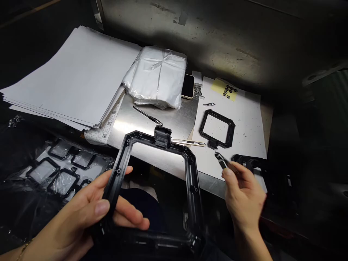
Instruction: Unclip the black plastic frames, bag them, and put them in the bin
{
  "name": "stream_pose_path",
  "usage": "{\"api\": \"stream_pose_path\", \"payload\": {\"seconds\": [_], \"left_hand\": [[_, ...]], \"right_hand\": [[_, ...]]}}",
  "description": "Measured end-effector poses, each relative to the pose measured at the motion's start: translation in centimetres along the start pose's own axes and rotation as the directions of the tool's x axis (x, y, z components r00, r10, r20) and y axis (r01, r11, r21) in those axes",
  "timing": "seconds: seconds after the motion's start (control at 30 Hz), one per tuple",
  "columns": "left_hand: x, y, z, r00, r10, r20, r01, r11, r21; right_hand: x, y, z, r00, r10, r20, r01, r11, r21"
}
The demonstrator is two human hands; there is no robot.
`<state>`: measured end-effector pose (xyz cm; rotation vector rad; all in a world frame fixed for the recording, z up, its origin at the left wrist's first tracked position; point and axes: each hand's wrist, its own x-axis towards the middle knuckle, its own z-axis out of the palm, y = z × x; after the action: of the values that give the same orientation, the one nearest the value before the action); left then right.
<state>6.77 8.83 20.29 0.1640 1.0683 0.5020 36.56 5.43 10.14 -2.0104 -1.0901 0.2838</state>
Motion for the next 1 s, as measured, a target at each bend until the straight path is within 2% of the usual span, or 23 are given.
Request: {"api": "stream_pose_path", "payload": {"seconds": [0.1, 0.2, 0.3, 0.37, 0.4, 0.43, 0.47, 0.5, 0.53, 0.57, 0.6, 0.63, 0.67, 0.7, 0.73, 0.77, 0.8, 0.83, 0.87, 0.9, 0.93, 0.97, 1.0], "left_hand": [[0.0, 0.2, 0.0, 1.000, -0.004, -0.003, 0.004, 1.000, 0.004], [0.1, 0.2, -0.2, 0.999, 0.042, 0.022, -0.043, 0.998, 0.044], [0.8, -0.4, -0.9, 0.976, 0.184, 0.114, -0.201, 0.966, 0.162], [1.7, -1.4, -1.5, 0.936, 0.307, 0.173, -0.347, 0.886, 0.306], [2.3, -2.0, -1.7, 0.905, 0.370, 0.208, -0.424, 0.810, 0.405], [3.0, -2.6, -1.9, 0.865, 0.433, 0.255, -0.500, 0.692, 0.521], [3.7, -3.2, -2.1, 0.814, 0.489, 0.313, -0.563, 0.533, 0.631], [4.4, -3.8, -2.2, 0.753, 0.535, 0.384, -0.611, 0.352, 0.709], [5.0, -4.2, -2.3, 0.688, 0.561, 0.460, -0.644, 0.179, 0.744], [5.5, -4.5, -2.4, 0.632, 0.564, 0.532, -0.666, 0.043, 0.745], [6.0, -4.5, -2.6, 0.585, 0.572, 0.575, -0.679, -0.042, 0.733], [6.3, -4.4, -2.8, 0.550, 0.607, 0.573, -0.680, -0.072, 0.730], [6.6, -4.0, -3.1, 0.531, 0.671, 0.518, -0.663, -0.052, 0.747], [6.9, -3.4, -3.5, 0.532, 0.740, 0.411, -0.631, 0.023, 0.776], [7.1, -2.8, -4.0, 0.557, 0.786, 0.267, -0.597, 0.155, 0.787], [7.3, -2.0, -4.4, 0.607, 0.787, 0.109, -0.564, 0.330, 0.757], [7.5, -1.3, -4.9, 0.681, 0.732, -0.023, -0.525, 0.510, 0.681], [7.6, -0.6, -5.3, 0.766, 0.636, -0.100, -0.478, 0.666, 0.572], [7.8, -0.1, -5.7, 0.832, 0.538, -0.134, -0.432, 0.781, 0.451], [7.9, 0.2, -6.0, 0.875, 0.461, -0.147, -0.395, 0.855, 0.335], [8.0, 0.4, -6.3, 0.898, 0.411, -0.160, -0.369, 0.899, 0.237], [8.1, 0.4, -6.5, 0.912, 0.375, -0.165, -0.352, 0.924, 0.151], [8.1, 0.3, -6.7, 0.928, 0.339, -0.157, -0.332, 0.941, 0.068]], "right_hand": [[1.0, 4.4, 2.3, 0.998, -0.057, -0.012, 0.052, 0.969, -0.240], [1.3, 7.1, 3.5, 0.999, -0.043, 0.024, 0.048, 0.946, -0.320], [1.0, 5.8, 3.5, 1.000, -0.009, -0.004, 0.008, 0.951, -0.309], [0.2, 2.4, 3.1, 0.998, 0.046, 0.044, -0.040, 0.989, -0.139], [-0.4, 0.1, 2.9, 0.985, 0.091, 0.144, -0.097, 0.995, 0.035], [-1.2, -2.4, 2.8, 0.950, 0.114, 0.289, -0.189, 0.950, 0.247], [-1.9, -4.9, 2.9, 0.888, 0.044, 0.457, -0.259, 0.870, 0.419], [-2.7, -7.2, 3.0, 0.788, -0.053, 0.613, -0.344, 0.788, 0.511], [-3.3, -9.1, 3.3, 0.699, -0.097, 0.708, -0.451, 0.708, 0.543], [-3.7, -10.7, 3.6, 0.659, -0.115, 0.743, -0.519, 0.645, 0.561], [-4.0, -11.7, 4.0, 0.635, -0.126, 0.763, -0.562, 0.603, 0.567], [-4.1, -12.3, 4.3, 0.637, -0.126, 0.761, -0.577, 0.577, 0.578], [-4.0, -12.7, 4.6, 0.642, -0.139, 0.754, -0.574, 0.565, 0.593], [-3.8, -12.7, 4.7, 0.629, -0.172, 0.758, -0.570, 0.560, 0.601], [-3.4, -12.7, 4.9, 0.597, -0.221, 0.771, -0.573, 0.556, 0.603], [-3.0, -12.6, 5.0, 0.544, -0.271, 0.794, -0.587, 0.553, 0.591], [-2.4, -12.6, 5.2, 0.470, -0.320, 0.822, -0.602, 0.565, 0.564], [-1.7, -12.5, 5.6, 0.385, -0.367, 0.847, -0.600, 0.597, 0.532], [-0.8, -12.5, 6.2, 0.327, -0.397, 0.858, -0.543, 0.664, 0.514], [0.4, -12.4, 7.0, 0.319, -0.401, 0.859, -0.433, 0.744, 0.509], [1.9, -12.3, 8.0, 0.362, -0.391, 0.846, -0.291, 0.815, 0.501], [3.8, -12.1, 9.4, 0.453, -0.378, 0.808, -0.122, 0.871, 0.476], [6.0, -11.9, 10.9, 0.578, -0.355, 0.734, 0.007, 0.903, 0.430]]}}
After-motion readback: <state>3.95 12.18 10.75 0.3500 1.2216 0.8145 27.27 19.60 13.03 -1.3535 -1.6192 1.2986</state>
